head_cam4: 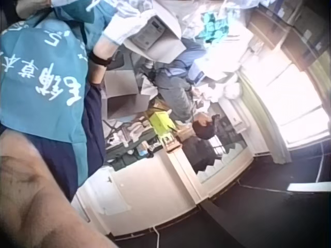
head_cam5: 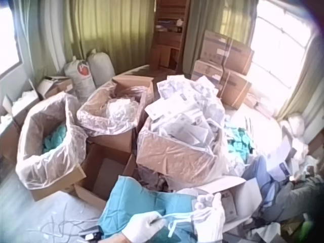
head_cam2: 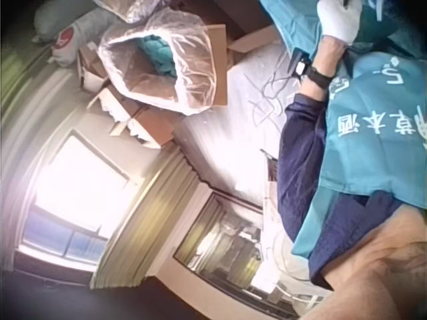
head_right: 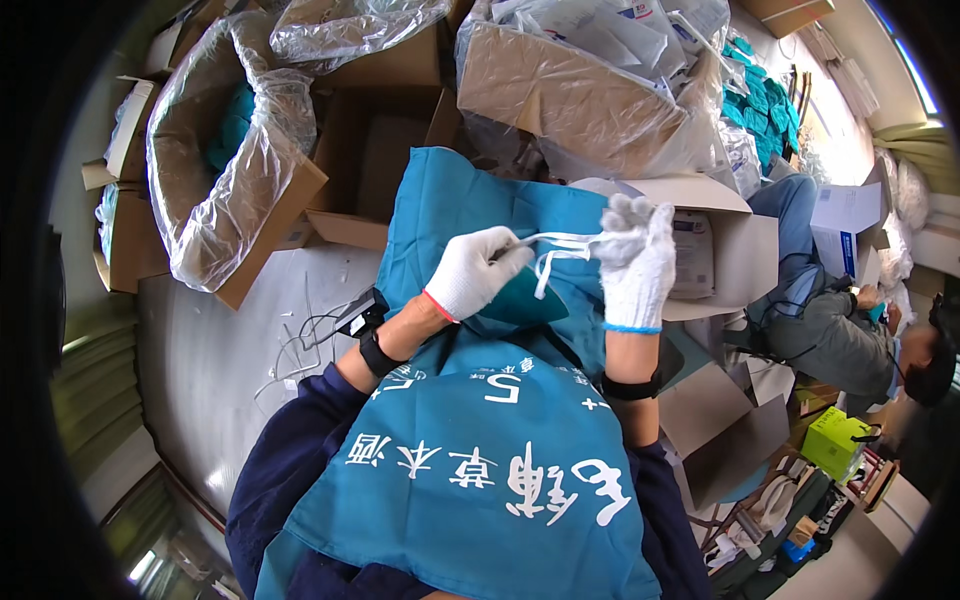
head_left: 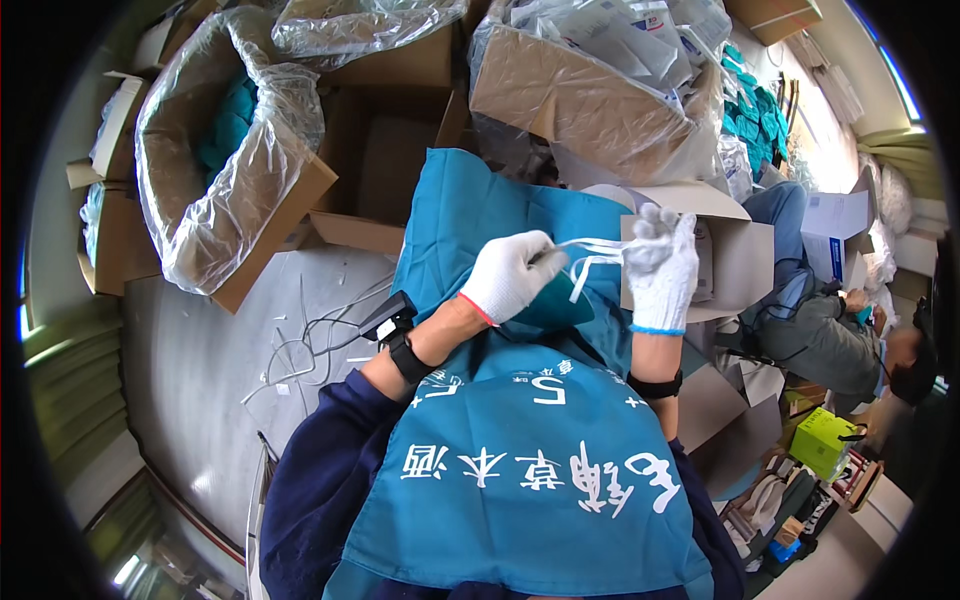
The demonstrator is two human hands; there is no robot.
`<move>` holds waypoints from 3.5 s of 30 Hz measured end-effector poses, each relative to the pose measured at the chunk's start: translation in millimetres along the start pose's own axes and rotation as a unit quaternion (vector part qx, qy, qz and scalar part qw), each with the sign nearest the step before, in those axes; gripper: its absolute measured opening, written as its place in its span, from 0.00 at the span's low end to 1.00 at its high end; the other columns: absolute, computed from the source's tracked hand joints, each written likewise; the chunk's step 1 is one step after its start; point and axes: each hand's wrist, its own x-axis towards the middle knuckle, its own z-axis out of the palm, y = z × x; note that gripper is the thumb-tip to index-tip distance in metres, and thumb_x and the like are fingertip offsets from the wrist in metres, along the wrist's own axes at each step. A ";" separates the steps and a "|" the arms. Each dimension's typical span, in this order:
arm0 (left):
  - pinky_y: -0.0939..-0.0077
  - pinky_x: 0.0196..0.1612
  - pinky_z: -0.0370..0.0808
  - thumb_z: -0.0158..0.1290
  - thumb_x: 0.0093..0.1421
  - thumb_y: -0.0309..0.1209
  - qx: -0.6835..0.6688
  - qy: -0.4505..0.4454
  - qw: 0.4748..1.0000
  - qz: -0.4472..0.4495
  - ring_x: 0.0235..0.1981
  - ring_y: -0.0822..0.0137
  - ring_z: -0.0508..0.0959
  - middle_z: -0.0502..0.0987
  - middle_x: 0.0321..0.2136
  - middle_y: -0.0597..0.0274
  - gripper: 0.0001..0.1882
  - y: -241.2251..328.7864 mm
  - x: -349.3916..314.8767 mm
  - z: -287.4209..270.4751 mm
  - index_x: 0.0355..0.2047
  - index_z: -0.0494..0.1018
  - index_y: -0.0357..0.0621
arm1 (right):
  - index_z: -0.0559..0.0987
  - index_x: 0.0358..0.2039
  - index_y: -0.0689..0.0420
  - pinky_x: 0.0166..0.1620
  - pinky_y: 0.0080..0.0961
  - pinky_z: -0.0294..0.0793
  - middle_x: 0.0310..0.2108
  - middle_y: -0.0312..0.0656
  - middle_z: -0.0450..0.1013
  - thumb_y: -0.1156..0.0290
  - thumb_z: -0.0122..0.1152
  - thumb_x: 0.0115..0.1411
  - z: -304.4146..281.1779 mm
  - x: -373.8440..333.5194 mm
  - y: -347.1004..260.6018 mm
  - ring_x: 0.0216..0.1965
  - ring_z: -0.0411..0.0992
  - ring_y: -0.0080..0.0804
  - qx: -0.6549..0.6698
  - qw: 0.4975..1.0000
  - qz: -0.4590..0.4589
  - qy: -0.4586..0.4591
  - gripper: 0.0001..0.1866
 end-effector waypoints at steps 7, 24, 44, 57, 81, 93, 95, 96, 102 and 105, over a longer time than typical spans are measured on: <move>0.78 0.26 0.67 0.58 0.65 0.33 0.049 0.073 0.995 -0.048 0.23 0.80 0.67 0.70 0.18 0.62 0.13 -10.6 6.8 -9.9 0.30 0.76 0.33 | 0.78 0.48 0.59 0.40 0.19 0.73 0.42 0.40 0.78 0.73 0.61 0.65 27.9 -39.9 9.1 0.42 0.77 0.24 -0.492 0.808 -0.320 -0.055 0.12; 0.80 0.25 0.68 0.50 0.71 0.37 -0.125 0.131 0.977 -0.115 0.21 0.79 0.70 0.72 0.20 0.69 0.17 -39.9 9.6 -26.4 0.29 0.74 0.37 | 0.77 0.40 0.64 0.43 0.17 0.70 0.35 0.31 0.73 0.69 0.60 0.67 17.8 -44.9 52.4 0.37 0.68 0.16 -0.414 0.860 0.154 -0.254 0.10; 0.61 0.27 0.72 0.48 0.70 0.44 0.219 0.063 0.960 0.162 0.25 0.44 0.76 0.73 0.22 0.48 0.21 -8.3 5.4 -10.5 0.26 0.72 0.42 | 0.77 0.26 0.59 0.27 0.16 0.61 0.21 0.27 0.67 0.71 0.54 0.69 29.4 -62.2 43.8 0.24 0.61 0.12 -0.413 0.867 0.086 -0.265 0.13; 0.63 0.25 0.72 0.47 0.70 0.44 0.316 0.285 0.902 0.070 0.20 0.57 0.79 0.74 0.15 0.47 0.26 -80.0 80.5 -66.2 0.20 0.75 0.37 | 0.74 0.20 0.60 0.20 0.22 0.58 0.15 0.34 0.66 0.76 0.59 0.65 30.0 -105.3 56.4 0.16 0.61 0.15 -0.451 0.847 -0.134 -0.249 0.15; 0.68 0.48 0.69 0.43 0.72 0.53 -0.401 -0.067 0.910 0.081 0.34 0.61 0.71 0.71 0.31 0.59 0.28 -4.2 30.6 -61.7 0.21 0.62 0.48 | 0.79 0.34 0.58 0.38 0.28 0.74 0.28 0.31 0.76 0.63 0.62 0.65 35.0 -23.4 91.6 0.31 0.75 0.27 -0.407 0.862 0.112 -0.280 0.11; 0.63 0.32 0.72 0.49 0.70 0.32 0.199 0.058 0.975 0.081 0.25 0.47 0.74 0.72 0.25 0.42 0.13 -12.6 23.2 -53.6 0.32 0.70 0.34 | 0.73 0.29 0.59 0.32 0.25 0.69 0.24 0.37 0.73 0.64 0.63 0.64 33.0 -31.7 66.8 0.27 0.70 0.26 -0.491 0.809 0.052 -0.320 0.13; 0.65 0.31 0.72 0.49 0.71 0.33 0.177 0.076 0.980 0.043 0.23 0.52 0.72 0.70 0.24 0.44 0.14 -16.1 18.3 -46.4 0.32 0.70 0.34 | 0.75 0.30 0.60 0.31 0.18 0.65 0.25 0.29 0.69 0.67 0.64 0.63 34.7 -30.5 48.0 0.29 0.64 0.13 -0.423 0.839 0.112 -0.322 0.11; 0.65 0.30 0.71 0.48 0.71 0.33 0.152 0.071 0.985 0.030 0.23 0.55 0.71 0.70 0.23 0.45 0.14 -18.0 14.5 -42.8 0.32 0.70 0.34 | 0.77 0.31 0.60 0.32 0.19 0.67 0.25 0.31 0.72 0.69 0.62 0.64 24.9 -23.0 46.3 0.29 0.67 0.16 -0.481 0.815 0.086 -0.310 0.08; 0.69 0.30 0.69 0.45 0.73 0.40 0.058 0.044 0.996 -0.056 0.23 0.72 0.66 0.68 0.18 0.57 0.22 -39.2 3.8 -4.3 0.28 0.71 0.34 | 0.78 0.33 0.58 0.26 0.20 0.68 0.30 0.36 0.77 0.70 0.59 0.67 27.5 -3.4 73.9 0.23 0.69 0.18 -0.448 0.875 -0.143 -0.110 0.06; 0.65 0.29 0.70 0.47 0.71 0.42 0.003 0.134 0.989 -0.058 0.21 0.66 0.68 0.69 0.18 0.48 0.23 -59.3 5.7 5.5 0.27 0.72 0.33 | 0.77 0.33 0.55 0.24 0.10 0.57 0.26 0.31 0.72 0.64 0.55 0.72 46.6 -10.9 86.3 0.22 0.61 0.09 -0.203 0.961 -0.042 -0.183 0.11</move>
